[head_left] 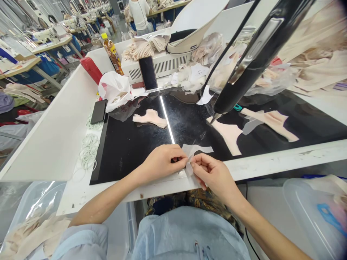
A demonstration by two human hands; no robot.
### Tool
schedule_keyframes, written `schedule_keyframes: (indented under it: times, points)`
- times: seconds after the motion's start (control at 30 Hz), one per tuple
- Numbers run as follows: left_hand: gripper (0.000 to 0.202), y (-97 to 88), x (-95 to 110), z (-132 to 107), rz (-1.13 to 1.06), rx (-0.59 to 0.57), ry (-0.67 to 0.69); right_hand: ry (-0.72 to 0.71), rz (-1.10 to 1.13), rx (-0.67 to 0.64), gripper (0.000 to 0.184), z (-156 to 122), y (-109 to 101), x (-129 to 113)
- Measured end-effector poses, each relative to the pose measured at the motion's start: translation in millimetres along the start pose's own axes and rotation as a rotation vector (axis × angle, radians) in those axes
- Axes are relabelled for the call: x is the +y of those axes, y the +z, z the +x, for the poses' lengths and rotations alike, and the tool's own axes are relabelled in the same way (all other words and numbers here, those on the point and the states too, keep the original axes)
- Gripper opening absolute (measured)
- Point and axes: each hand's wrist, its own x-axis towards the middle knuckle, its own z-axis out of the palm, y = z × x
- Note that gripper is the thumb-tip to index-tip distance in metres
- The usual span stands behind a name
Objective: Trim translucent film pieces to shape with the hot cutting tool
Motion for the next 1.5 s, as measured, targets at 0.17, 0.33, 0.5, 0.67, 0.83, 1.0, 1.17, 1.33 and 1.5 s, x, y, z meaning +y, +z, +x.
schedule_keyframes:
  times: [0.17, 0.33, 0.5, 0.67, 0.83, 1.0, 1.17, 1.33, 1.5]
  points:
    - [0.018, 2.4, -2, 1, 0.029, 0.019, 0.012, 0.007, -0.043, 0.01, 0.018, -1, 1, -2]
    - [0.017, 4.0, -4, 3, 0.09, 0.047, 0.05, -0.03, -0.151, 0.038, 0.01, 0, 1, -6]
    - [0.017, -2.1, -8, 4, 0.111, 0.084, 0.06, -0.037, -0.262, 0.08, 0.01, 0, -4, -6]
    - [0.017, -2.6, -8, 5, 0.116, 0.074, 0.054, -0.155, -0.426, 0.118, 0.009, -1, -8, -4]
    - [0.017, 0.0, -9, 5, 0.154, 0.092, 0.065, -0.228, -0.506, 0.127, 0.008, 1, -8, -1]
    - [0.018, -2.1, -8, 5, 0.103, 0.039, 0.041, -0.221, -0.498, 0.124, 0.013, -1, -12, 0]
    - [0.018, -2.9, -7, 4, 0.076, 0.003, 0.03, -0.156, -0.388, 0.156, 0.013, -9, -18, -2]
    - [0.019, -2.7, -6, 4, 0.082, -0.006, 0.039, -0.122, -0.391, 0.039, 0.02, -14, -14, -4]
    - [0.022, -1.8, -3, 4, 0.083, 0.009, 0.049, -0.154, -0.402, -0.024, 0.021, -9, -5, -1]
